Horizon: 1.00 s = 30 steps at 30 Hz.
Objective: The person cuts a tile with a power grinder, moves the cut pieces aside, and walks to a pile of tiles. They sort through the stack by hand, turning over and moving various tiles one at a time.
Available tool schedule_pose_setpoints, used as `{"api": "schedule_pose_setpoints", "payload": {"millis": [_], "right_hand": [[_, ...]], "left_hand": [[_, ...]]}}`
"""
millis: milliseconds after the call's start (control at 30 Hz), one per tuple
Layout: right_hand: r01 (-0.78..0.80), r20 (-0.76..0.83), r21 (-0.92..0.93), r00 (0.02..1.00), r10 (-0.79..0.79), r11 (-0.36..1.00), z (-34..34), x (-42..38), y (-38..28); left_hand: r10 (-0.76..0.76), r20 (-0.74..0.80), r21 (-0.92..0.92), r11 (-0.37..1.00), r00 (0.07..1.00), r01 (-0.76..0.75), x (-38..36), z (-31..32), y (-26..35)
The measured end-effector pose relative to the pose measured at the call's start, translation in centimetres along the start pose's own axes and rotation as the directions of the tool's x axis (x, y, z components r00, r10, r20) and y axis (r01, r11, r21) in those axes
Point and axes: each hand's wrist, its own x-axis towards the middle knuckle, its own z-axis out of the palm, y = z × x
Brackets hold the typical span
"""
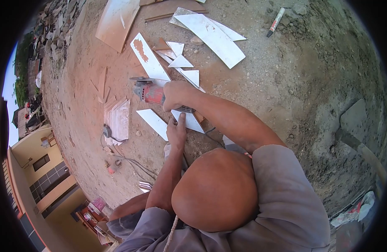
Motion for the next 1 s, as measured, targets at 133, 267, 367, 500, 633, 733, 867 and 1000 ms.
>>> {"api": "schedule_pose_setpoints", "payload": {"millis": [133,267,367,500,633,733,867,1000], "right_hand": [[-0.004,0.004,0.006,1.000,0.004,1.000,-0.2,-0.4,0.0],[-0.010,0.000,0.008,1.000,0.010,1.000,0.0,-0.7,0.2],[0.021,-0.025,-0.001,0.999,-0.021,1.000,-0.1,-1.1,0.3],[0.001,0.003,-0.033,1.000,-0.001,0.999,-0.5,-1.2,0.2],[-0.005,0.020,-0.033,1.000,0.005,0.999,-0.7,-1.4,0.1],[-0.017,0.035,-0.034,0.999,0.018,0.999,-0.7,-1.3,0.3],[-0.026,0.036,-0.033,0.999,0.027,0.999,-0.9,-1.8,0.4],[-0.027,0.039,-0.028,0.999,0.029,0.999,-0.9,-2.1,0.5]], "left_hand": [[0.016,-0.043,0.016,1.000,0.999,-0.015,0.1,0.5,-0.4],[-0.030,-0.063,0.068,0.997,0.998,0.035,0.1,0.8,-0.7],[-0.018,-0.069,0.062,0.998,0.997,0.022,0.3,0.9,-1.2],[0.006,-0.072,0.043,0.999,0.997,-0.003,0.2,0.8,-1.0],[0.022,-0.083,0.029,0.999,0.996,-0.020,0.1,1.0,-1.2],[0.029,-0.082,0.013,1.000,0.996,-0.028,0.4,1.2,-1.7],[0.017,-0.071,-0.006,1.000,0.997,-0.018,0.5,1.2,-2.0],[0.017,-0.065,-0.031,0.999,0.998,-0.019,0.6,1.2,-1.9]]}}
